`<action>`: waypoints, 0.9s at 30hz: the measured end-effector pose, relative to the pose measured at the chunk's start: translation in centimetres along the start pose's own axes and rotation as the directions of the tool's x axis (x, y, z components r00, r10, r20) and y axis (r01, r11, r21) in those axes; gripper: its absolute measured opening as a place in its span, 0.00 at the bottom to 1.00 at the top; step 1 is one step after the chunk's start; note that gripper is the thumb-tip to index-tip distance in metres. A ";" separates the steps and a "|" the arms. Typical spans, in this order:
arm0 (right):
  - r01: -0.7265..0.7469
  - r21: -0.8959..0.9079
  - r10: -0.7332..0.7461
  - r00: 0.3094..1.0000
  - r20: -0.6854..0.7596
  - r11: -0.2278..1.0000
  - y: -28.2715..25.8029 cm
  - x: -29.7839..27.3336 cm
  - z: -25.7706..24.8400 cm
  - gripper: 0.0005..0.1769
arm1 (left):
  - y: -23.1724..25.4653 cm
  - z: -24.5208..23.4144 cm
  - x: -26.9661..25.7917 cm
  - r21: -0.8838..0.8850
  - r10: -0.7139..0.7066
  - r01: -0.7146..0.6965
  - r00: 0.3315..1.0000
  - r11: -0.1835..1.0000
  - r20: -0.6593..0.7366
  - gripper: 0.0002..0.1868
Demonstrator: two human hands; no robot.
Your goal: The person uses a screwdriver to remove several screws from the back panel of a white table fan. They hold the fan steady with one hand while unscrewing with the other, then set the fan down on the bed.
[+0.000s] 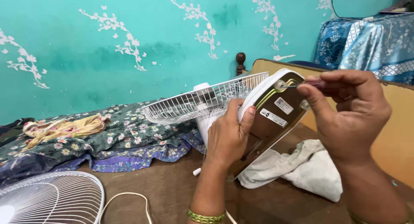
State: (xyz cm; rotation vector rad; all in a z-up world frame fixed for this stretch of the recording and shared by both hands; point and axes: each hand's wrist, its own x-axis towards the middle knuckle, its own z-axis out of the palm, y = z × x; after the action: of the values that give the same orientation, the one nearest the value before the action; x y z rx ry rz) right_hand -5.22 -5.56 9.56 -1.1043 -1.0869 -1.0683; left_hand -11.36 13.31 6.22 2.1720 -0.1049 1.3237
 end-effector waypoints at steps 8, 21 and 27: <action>0.152 -0.027 -0.153 0.988 -0.017 0.988 2.2 -1.4 0.1 0.19 | -0.3 0.3 0.2 0.012 -0.020 0.021 0.998 1.000 -0.053 0.27; 0.155 0.020 -0.154 0.988 -0.031 0.988 3.8 -1.9 0.1 0.18 | -0.2 0.6 0.1 -0.011 -0.004 0.003 0.998 1.000 -0.058 0.26; 0.163 0.039 -0.162 0.986 -0.022 0.986 3.5 -1.8 0.2 0.15 | -0.4 0.6 0.1 -0.011 -0.016 0.016 0.999 1.000 -0.050 0.27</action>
State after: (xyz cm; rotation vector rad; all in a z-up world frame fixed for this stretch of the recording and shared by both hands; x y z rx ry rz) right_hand -2.07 -4.78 7.34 -0.9838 -1.1945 -1.1773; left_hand -10.70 13.36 5.91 2.1251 -0.0740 1.3649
